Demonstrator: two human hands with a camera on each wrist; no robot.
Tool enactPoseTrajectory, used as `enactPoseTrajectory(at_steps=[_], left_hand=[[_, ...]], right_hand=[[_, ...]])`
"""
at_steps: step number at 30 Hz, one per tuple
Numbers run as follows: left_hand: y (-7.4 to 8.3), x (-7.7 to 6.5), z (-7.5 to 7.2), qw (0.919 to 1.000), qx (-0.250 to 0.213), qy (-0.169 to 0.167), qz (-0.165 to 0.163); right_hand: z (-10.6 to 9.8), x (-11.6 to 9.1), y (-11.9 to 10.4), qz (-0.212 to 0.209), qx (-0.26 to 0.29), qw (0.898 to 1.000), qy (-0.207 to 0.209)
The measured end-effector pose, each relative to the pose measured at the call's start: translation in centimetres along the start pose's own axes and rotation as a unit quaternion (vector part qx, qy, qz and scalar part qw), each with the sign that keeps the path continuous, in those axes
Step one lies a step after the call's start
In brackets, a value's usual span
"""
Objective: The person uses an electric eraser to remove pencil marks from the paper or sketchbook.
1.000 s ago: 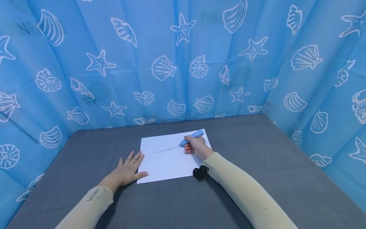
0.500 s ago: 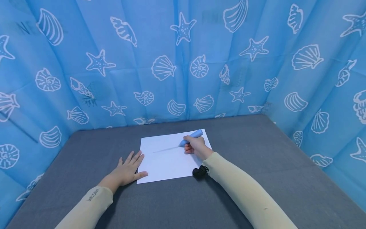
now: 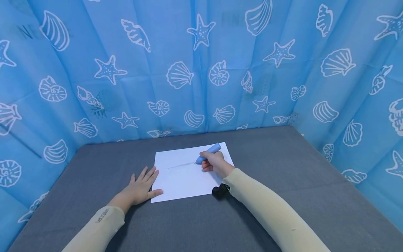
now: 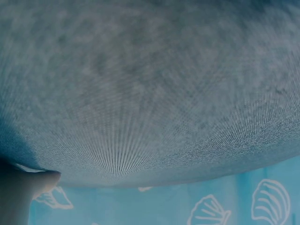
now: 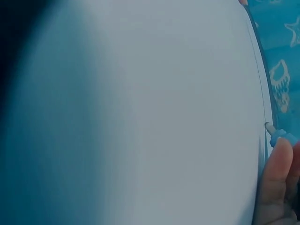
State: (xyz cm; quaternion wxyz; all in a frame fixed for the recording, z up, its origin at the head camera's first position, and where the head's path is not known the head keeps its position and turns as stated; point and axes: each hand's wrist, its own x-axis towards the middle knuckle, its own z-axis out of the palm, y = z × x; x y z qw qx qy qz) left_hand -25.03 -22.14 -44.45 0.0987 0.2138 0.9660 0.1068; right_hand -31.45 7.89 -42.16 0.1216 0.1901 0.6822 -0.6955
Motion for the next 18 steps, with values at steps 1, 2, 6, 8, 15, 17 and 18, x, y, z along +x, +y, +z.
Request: enactPoseTrajectory(at_steps=[1, 2, 6, 8, 15, 17, 18], left_hand=[[-0.01, -0.02, -0.01, 1.0000, 0.001, -0.001, -0.002], [0.06, -0.08, -0.06, 1.0000, 0.002, -0.001, -0.003], [0.27, -0.23, -0.32, 1.0000, -0.002, -0.004, -0.001], [0.28, -0.26, -0.32, 1.0000, -0.004, -0.004, 0.001], [-0.02, -0.08, -0.07, 0.9999, -0.007, -0.005, 0.008], [-0.04, -0.12, -0.10, 0.9999, -0.009, -0.004, 0.008], [0.00, -0.19, -0.18, 0.9999, -0.012, -0.002, 0.009]], right_hand=[[0.02, 0.02, 0.01, 0.000, 0.000, 1.000, 0.000], [0.04, 0.07, -0.01, 0.000, 0.003, 1.000, 0.002], [0.08, 0.11, -0.10, -0.007, 0.011, 1.000, 0.007], [0.11, 0.06, -0.11, -0.005, 0.007, 1.000, 0.001], [0.04, 0.34, -0.01, -0.007, 0.019, 1.000, 0.010], [0.06, 0.24, -0.04, -0.002, 0.013, 1.000, 0.006], [0.11, 0.17, -0.07, -0.002, 0.012, 1.000, 0.004]])
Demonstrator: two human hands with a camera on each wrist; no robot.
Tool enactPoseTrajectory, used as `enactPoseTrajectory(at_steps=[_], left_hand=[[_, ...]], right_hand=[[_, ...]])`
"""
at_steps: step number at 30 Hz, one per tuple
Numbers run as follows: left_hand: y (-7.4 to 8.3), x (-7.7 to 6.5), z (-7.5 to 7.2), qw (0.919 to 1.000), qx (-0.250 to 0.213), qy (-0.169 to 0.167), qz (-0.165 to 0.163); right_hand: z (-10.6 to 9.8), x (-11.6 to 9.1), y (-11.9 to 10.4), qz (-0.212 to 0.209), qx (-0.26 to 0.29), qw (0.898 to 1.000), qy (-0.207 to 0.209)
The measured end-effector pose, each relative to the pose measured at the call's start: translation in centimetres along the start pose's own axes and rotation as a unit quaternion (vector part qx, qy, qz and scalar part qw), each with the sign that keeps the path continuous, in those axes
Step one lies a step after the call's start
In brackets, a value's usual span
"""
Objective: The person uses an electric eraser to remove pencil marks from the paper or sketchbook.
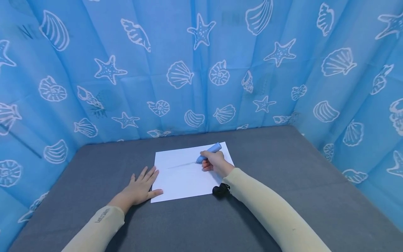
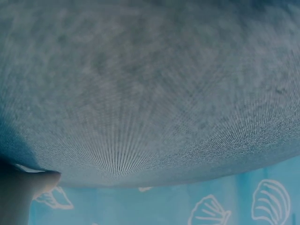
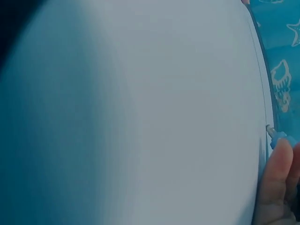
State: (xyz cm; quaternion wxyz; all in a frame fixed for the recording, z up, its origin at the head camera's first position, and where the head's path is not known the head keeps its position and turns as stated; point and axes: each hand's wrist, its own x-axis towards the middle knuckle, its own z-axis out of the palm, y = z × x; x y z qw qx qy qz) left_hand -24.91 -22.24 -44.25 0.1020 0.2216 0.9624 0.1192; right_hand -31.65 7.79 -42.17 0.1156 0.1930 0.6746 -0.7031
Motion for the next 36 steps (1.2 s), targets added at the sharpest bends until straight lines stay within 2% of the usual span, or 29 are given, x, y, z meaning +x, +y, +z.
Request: enactPoseTrajectory(at_steps=[10, 21, 30, 36], left_hand=[[0.0, 0.0, 0.1, 1.0000, 0.005, 0.003, -0.003], [-1.2, 0.5, 1.1, 0.9996, 0.012, 0.024, 0.004], [-1.4, 0.7, 1.2, 0.9996, 0.021, 0.020, 0.003], [-1.3, 0.6, 1.2, 0.9996, 0.016, 0.022, 0.006]], right_hand=[[0.1, -0.1, 0.0, -0.001, 0.004, 1.000, -0.004], [0.1, -0.1, 0.0, -0.006, 0.006, 1.000, -0.006], [0.1, 0.0, -0.1, -0.003, 0.008, 1.000, 0.001], [-0.3, 0.1, -0.2, 0.003, 0.028, 1.000, -0.005]])
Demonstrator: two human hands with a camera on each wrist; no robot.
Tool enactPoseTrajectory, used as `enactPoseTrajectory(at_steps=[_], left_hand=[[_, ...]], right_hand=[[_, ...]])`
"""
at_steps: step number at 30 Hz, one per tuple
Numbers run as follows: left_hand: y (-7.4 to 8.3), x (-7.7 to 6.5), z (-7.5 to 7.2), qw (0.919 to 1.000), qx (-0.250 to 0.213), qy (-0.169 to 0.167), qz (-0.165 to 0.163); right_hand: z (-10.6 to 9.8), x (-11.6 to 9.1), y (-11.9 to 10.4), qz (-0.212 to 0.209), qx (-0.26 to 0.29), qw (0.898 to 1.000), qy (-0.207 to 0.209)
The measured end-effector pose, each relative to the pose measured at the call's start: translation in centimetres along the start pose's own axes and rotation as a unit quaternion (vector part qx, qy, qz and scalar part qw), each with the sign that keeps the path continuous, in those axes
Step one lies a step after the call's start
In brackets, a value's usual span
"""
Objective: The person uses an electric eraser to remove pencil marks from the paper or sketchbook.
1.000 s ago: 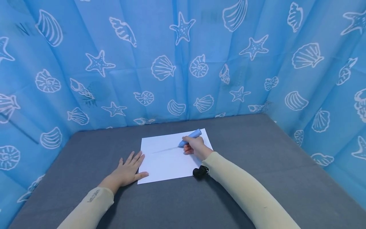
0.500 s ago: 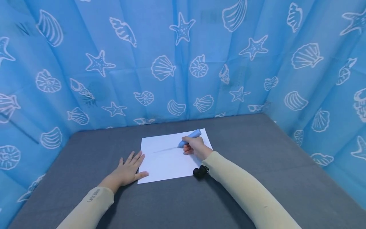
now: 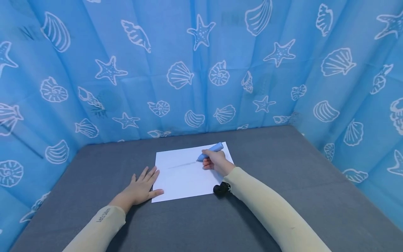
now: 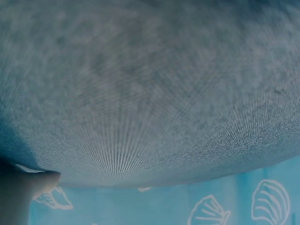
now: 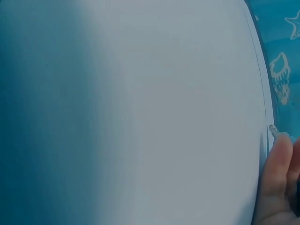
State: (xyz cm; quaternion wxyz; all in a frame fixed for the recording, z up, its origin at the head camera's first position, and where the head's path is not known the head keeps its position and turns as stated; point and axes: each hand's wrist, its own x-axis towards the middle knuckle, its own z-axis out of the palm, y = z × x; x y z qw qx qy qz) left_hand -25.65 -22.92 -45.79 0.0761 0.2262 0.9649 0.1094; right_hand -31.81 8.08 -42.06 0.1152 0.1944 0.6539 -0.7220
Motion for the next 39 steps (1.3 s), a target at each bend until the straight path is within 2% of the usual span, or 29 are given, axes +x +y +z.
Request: enactPoseTrajectory(at_steps=[7, 14, 21, 28, 39], left_hand=[[0.1, 0.1, 0.0, 1.0000, 0.000, -0.001, -0.003], [0.4, 0.1, -0.2, 0.9998, 0.003, -0.017, -0.010], [1.2, -0.3, -1.0, 0.9998, -0.008, -0.018, -0.004], [1.2, -0.3, -1.0, 0.9998, -0.012, -0.013, -0.004], [0.6, -0.2, -0.5, 0.9999, -0.002, -0.012, -0.006]], right_hand=[[-0.2, -0.2, -0.1, 0.011, 0.004, 1.000, -0.014], [0.2, -0.2, 0.1, 0.001, -0.008, 1.000, 0.007], [0.2, -0.6, 0.2, -0.003, -0.017, 1.000, 0.008], [0.4, -0.2, 0.3, -0.005, -0.026, 1.000, -0.003], [0.4, -0.2, 0.3, -0.009, -0.022, 1.000, 0.005]])
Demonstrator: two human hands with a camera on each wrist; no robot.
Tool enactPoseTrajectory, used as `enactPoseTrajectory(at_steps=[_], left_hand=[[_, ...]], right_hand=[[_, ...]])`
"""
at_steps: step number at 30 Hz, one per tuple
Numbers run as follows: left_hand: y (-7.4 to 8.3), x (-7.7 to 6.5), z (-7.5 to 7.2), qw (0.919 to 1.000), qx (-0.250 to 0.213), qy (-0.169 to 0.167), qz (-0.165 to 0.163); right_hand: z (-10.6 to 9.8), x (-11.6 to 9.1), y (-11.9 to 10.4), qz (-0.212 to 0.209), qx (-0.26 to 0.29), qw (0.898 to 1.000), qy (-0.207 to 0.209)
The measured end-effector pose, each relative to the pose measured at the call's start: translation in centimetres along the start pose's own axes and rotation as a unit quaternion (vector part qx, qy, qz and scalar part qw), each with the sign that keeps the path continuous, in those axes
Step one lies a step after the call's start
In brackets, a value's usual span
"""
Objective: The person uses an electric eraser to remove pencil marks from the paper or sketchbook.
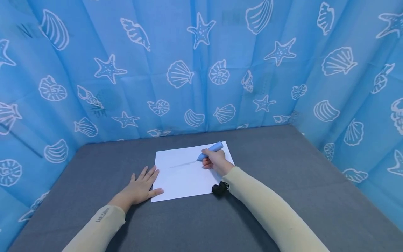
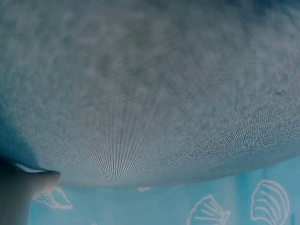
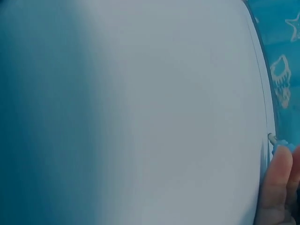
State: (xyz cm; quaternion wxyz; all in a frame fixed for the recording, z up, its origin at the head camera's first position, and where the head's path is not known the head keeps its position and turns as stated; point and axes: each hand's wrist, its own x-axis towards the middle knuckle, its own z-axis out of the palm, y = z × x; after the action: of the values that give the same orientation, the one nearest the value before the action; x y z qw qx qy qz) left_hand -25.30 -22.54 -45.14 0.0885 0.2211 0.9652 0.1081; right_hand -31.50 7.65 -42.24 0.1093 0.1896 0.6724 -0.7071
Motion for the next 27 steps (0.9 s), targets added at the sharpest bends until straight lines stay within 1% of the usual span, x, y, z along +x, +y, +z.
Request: enactPoseTrajectory(at_steps=[2, 10, 13, 17, 20, 27], left_hand=[[-0.11, 0.07, 0.04, 1.0000, -0.003, 0.002, 0.004], [-0.14, 0.14, 0.23, 1.0000, 0.004, 0.001, 0.000], [-0.06, 0.15, 0.17, 0.9999, -0.010, 0.004, 0.004], [-0.05, 0.20, 0.20, 1.0000, -0.009, 0.000, 0.003], [-0.13, 0.34, 0.26, 1.0000, 0.007, -0.002, -0.003], [0.08, 0.18, -0.24, 1.0000, -0.004, -0.007, -0.004]], right_hand=[[0.01, -0.01, -0.01, 0.001, -0.001, 1.000, 0.002], [0.15, 0.05, 0.02, 0.003, -0.004, 1.000, -0.003], [-0.03, 0.07, -0.02, 0.006, 0.004, 1.000, -0.009], [-0.37, 0.08, -0.16, 0.007, 0.024, 1.000, -0.009], [-0.58, 0.12, -0.29, 0.008, 0.033, 0.999, -0.017], [-0.74, 0.47, -0.42, 0.023, 0.043, 0.998, -0.043]])
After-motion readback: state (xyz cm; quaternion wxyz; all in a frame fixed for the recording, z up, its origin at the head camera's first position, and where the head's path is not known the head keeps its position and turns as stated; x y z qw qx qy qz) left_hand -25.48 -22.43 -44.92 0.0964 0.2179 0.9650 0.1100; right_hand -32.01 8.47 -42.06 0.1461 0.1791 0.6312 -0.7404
